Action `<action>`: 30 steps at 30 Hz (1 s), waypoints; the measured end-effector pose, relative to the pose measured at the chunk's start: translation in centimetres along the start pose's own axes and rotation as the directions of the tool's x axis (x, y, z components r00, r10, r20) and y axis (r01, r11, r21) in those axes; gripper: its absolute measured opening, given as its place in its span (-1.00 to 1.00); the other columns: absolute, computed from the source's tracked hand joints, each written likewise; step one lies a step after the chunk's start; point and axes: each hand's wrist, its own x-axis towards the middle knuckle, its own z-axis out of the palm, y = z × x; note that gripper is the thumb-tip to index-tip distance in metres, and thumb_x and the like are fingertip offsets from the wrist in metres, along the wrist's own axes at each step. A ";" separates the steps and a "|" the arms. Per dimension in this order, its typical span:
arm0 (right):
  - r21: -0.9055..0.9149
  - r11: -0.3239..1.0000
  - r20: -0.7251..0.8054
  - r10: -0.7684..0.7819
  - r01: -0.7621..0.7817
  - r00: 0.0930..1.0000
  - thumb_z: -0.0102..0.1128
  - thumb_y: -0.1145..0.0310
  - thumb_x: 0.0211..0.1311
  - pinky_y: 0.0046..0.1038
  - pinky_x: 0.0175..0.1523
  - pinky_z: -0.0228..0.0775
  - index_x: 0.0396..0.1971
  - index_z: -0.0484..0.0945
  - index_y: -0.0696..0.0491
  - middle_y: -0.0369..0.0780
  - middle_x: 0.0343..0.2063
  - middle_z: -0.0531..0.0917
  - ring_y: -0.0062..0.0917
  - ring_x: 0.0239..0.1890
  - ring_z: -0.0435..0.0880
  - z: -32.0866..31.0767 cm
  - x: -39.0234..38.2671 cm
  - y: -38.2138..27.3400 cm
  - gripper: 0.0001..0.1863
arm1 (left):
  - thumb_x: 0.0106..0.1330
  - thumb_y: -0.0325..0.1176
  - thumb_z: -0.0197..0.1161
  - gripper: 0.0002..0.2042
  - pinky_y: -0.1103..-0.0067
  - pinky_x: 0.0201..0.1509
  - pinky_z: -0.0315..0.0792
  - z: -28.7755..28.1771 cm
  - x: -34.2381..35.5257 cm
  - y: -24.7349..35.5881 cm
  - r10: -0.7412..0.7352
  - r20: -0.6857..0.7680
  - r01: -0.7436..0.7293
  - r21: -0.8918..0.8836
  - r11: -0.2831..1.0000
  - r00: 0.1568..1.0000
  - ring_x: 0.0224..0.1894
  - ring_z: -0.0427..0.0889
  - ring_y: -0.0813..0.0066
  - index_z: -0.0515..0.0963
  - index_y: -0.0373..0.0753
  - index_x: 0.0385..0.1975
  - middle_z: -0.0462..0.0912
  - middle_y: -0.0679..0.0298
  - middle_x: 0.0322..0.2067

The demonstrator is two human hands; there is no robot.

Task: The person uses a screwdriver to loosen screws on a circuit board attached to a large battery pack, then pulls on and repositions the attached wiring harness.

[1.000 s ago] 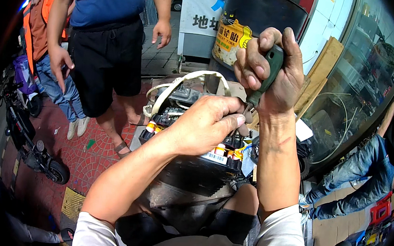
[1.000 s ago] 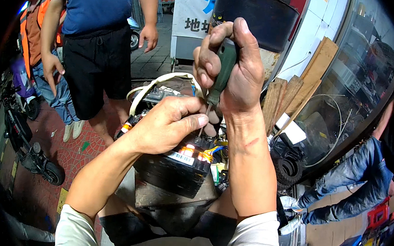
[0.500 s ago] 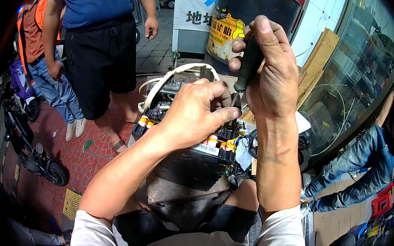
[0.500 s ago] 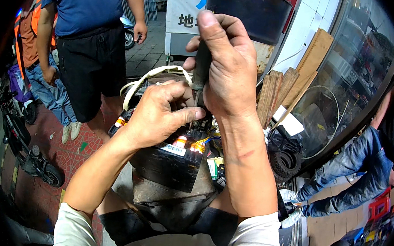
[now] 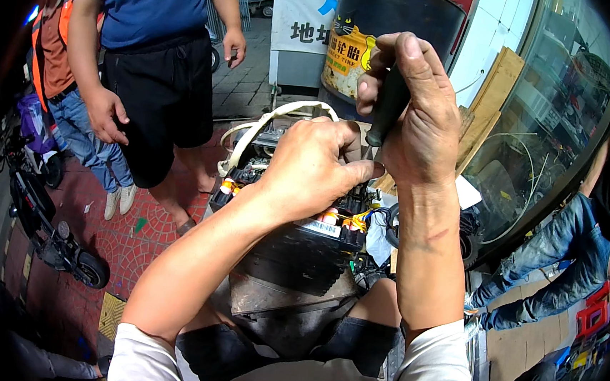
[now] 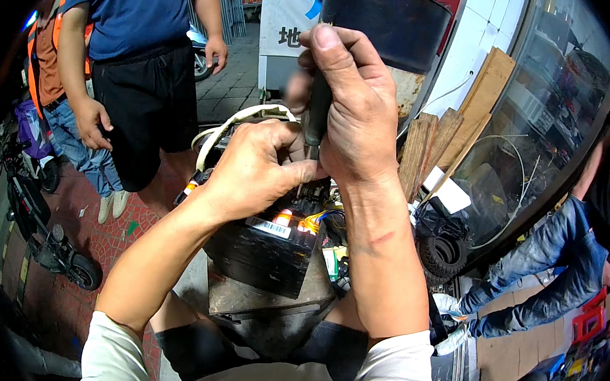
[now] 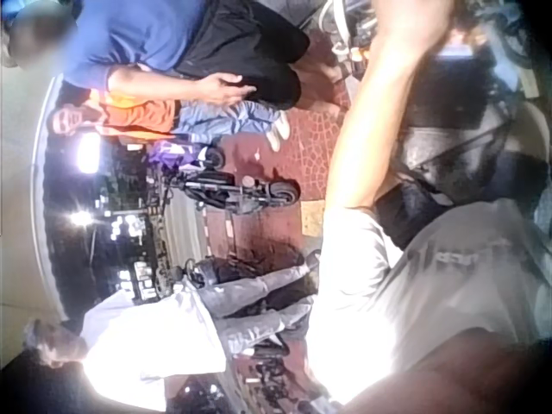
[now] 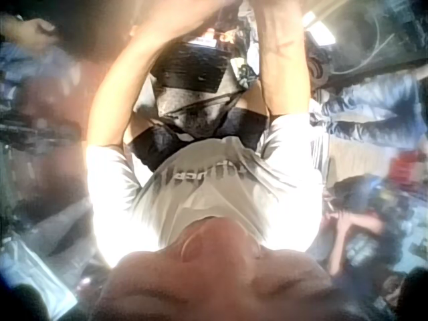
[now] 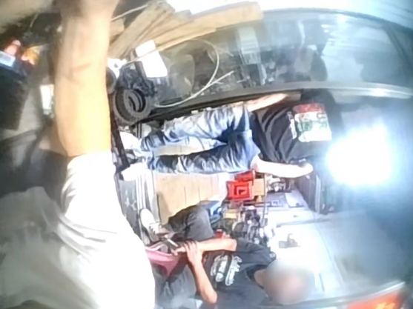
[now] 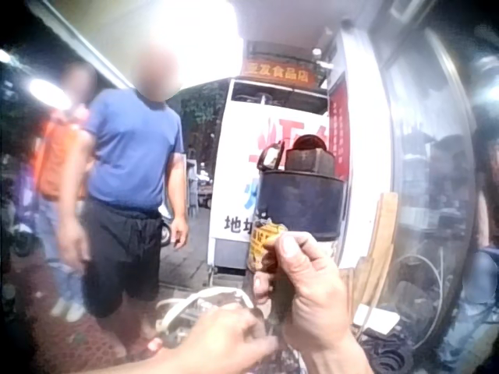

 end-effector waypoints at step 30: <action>0.067 0.997 -0.207 0.039 -0.026 0.977 0.14 0.04 0.69 -0.66 -0.44 0.33 0.17 0.55 -0.02 -0.36 -0.32 0.62 -0.70 -0.47 0.52 -2.0 -0.9 1.5 -0.65 | 0.07 -0.32 0.43 -0.77 0.12 0.11 0.50 1.7 -0.4 -5.2 0.223 0.394 -0.243 0.001 0.970 0.892 0.07 0.56 -0.17 0.66 -0.32 -0.33 0.59 -0.08 -0.15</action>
